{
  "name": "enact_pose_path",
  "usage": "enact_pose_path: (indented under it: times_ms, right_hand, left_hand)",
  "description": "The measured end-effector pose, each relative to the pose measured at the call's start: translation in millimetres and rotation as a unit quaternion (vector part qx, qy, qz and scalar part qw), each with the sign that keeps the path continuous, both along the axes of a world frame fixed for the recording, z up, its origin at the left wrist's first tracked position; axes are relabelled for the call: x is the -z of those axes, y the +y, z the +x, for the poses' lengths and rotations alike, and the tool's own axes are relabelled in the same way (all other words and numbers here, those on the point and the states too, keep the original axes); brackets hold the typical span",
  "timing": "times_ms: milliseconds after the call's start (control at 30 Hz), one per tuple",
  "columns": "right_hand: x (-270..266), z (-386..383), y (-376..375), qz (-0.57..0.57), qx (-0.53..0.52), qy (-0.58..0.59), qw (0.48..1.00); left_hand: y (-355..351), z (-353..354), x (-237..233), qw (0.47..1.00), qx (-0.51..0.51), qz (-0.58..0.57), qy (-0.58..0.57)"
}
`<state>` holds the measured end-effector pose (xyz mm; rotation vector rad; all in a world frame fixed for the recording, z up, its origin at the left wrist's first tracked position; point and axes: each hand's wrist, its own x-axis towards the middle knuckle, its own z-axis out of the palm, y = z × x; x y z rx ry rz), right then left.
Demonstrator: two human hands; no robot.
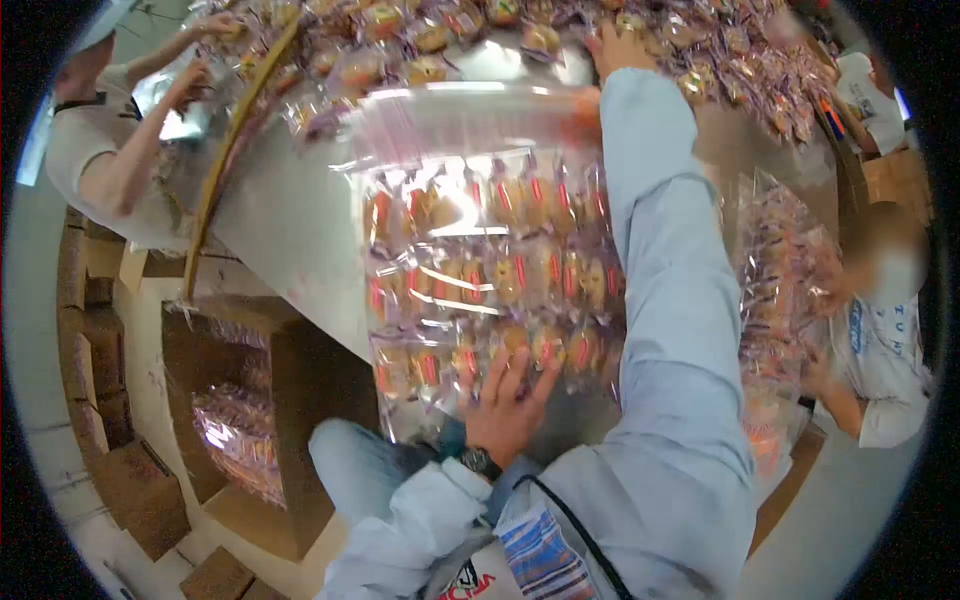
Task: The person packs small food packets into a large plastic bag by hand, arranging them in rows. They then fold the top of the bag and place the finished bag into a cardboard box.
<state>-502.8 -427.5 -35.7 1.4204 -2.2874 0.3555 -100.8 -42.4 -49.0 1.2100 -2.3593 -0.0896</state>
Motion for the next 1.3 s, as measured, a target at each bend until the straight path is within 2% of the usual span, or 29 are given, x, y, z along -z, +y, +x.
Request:
enact_pose_path:
  times_ms: [33,100,133,233,300,367,400,467,567,600,633,700,800,833,933,967,1067,1100,1167,1300]
  right_hand:
    - [-18,3,11,0.051,-0.01,-0.067,0.996]
    - [-26,-2,25,0.031,-0.004,-0.004,1.0]
    - [-55,13,46,0.019,-0.013,-0.098,0.995]
    - [-99,32,121,-0.035,-0.138,-0.21,0.967]
    - [-128,52,199,-0.138,-0.3,-0.14,0.933]
    - [-159,97,292,-0.105,-0.296,-0.299,0.901]
    - [-167,122,333,-0.154,-0.262,-0.215,0.928]
    - [-181,154,419,-0.087,-0.252,-0.258,0.929]
    - [-172,221,514,-0.021,-0.131,-0.491,0.861]
    - [-169,234,525,0.014,-0.241,-0.339,0.909]
    - [-162,248,535,0.046,-0.337,-0.175,0.924]
    - [-121,275,556,0.077,-0.336,-0.185,0.92]
    - [-81,302,560,0.096,-0.231,-0.173,0.953]
    - [-66,300,560,0.092,-0.2,-0.16,0.962]
    - [-35,296,553,0.078,-0.14,-0.131,0.978]
    - [-31,294,551,0.07,-0.137,-0.129,0.98]
    - [-32,294,538,0.059,-0.124,-0.115,0.984]
    - [-31,296,539,0.06,-0.114,-0.112,0.985]
    - [-22,288,539,0.027,-0.138,-0.183,0.973]
    - [-47,283,544,-0.06,-0.208,-0.312,0.925]
  left_hand:
    - [0,0,-4,0.999,0.01,0.026,0.032]
    - [-1,0,1,1.0,0.008,0.01,0.017]
    - [0,0,3,1.0,0.003,0.001,0.009]
    - [-3,-2,-1,1.0,0.0,-0.025,0.01]
    - [-4,-3,3,1.0,0.001,-0.007,0.017]
    - [-3,-2,-10,0.999,0.006,0.031,0.007]
    - [-3,-1,-8,0.999,0.01,0.021,0.026]
    - [-5,-3,-5,0.999,0.008,-0.018,0.043]
    - [-5,-2,-8,0.999,0.025,-0.001,0.048]
    - [-2,0,-16,0.999,0.026,0.006,0.041]
    - [-3,2,-25,0.999,0.033,0.012,0.033]
    - [-6,2,-26,0.998,0.051,0.022,0.033]
    - [-8,16,-55,0.994,0.091,0.056,-0.027]
    - [-9,23,-62,0.992,0.117,0.031,0.027]
    - [-16,34,-73,0.987,0.142,0.062,0.038]
    - [-12,36,-81,0.991,0.124,0.032,0.038]
    - [34,44,-84,0.975,0.101,0.098,0.17]
    - [58,49,-84,0.972,0.115,0.145,0.146]
    - [81,52,-85,0.958,0.144,0.224,0.104]
    - [85,52,-61,0.942,0.143,0.252,0.167]
